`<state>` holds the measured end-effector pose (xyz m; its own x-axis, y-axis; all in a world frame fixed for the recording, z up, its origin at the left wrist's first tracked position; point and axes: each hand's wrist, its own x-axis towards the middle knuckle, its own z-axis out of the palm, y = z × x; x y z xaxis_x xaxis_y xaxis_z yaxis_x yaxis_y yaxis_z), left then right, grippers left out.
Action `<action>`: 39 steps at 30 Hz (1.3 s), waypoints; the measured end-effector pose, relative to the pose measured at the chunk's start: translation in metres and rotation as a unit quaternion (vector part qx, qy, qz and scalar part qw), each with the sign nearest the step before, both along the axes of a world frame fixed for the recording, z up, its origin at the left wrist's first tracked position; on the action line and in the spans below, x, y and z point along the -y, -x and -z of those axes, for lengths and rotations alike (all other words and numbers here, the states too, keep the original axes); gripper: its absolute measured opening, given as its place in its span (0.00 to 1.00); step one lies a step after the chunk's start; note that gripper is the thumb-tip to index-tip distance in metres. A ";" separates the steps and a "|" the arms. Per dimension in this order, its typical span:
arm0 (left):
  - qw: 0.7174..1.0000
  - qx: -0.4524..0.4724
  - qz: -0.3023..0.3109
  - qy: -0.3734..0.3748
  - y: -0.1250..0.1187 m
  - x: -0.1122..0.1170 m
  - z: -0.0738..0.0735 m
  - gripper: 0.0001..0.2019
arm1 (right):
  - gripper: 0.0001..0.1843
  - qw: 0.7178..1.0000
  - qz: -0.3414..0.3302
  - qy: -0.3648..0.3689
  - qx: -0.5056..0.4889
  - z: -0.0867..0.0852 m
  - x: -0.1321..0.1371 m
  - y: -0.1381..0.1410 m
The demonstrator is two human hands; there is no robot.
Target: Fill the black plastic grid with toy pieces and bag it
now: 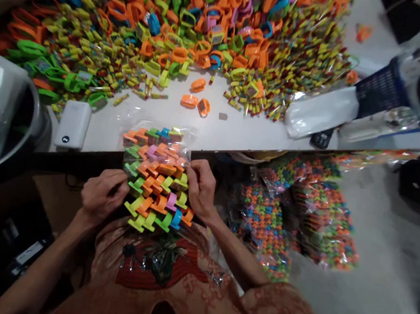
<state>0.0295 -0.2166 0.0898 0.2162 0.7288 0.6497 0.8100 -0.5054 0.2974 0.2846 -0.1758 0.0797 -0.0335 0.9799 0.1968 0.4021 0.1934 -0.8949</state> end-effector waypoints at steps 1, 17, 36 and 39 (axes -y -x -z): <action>1.000 0.003 -0.013 -0.017 0.003 -0.009 -0.005 0.10 | 0.09 1.000 -0.002 -0.007 0.002 -0.004 -0.013 0.002; 0.990 -0.012 -0.131 0.055 -0.005 -0.155 -0.010 0.10 | 0.03 0.991 -0.053 0.021 0.122 0.001 -0.185 0.036; 0.981 -0.121 -0.015 0.148 -0.069 -0.164 0.008 0.23 | 0.08 0.949 -0.114 -0.104 0.273 0.006 -0.196 0.017; 0.980 -0.118 -0.018 0.161 -0.070 -0.170 0.004 0.23 | 0.05 0.977 -0.113 -0.064 0.169 0.010 -0.196 0.017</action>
<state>0.0990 -0.0465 0.0854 0.3027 0.8977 0.3201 0.8913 -0.3856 0.2386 0.2675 0.0206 0.0702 -0.3309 0.9079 0.2571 0.6038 0.4131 -0.6817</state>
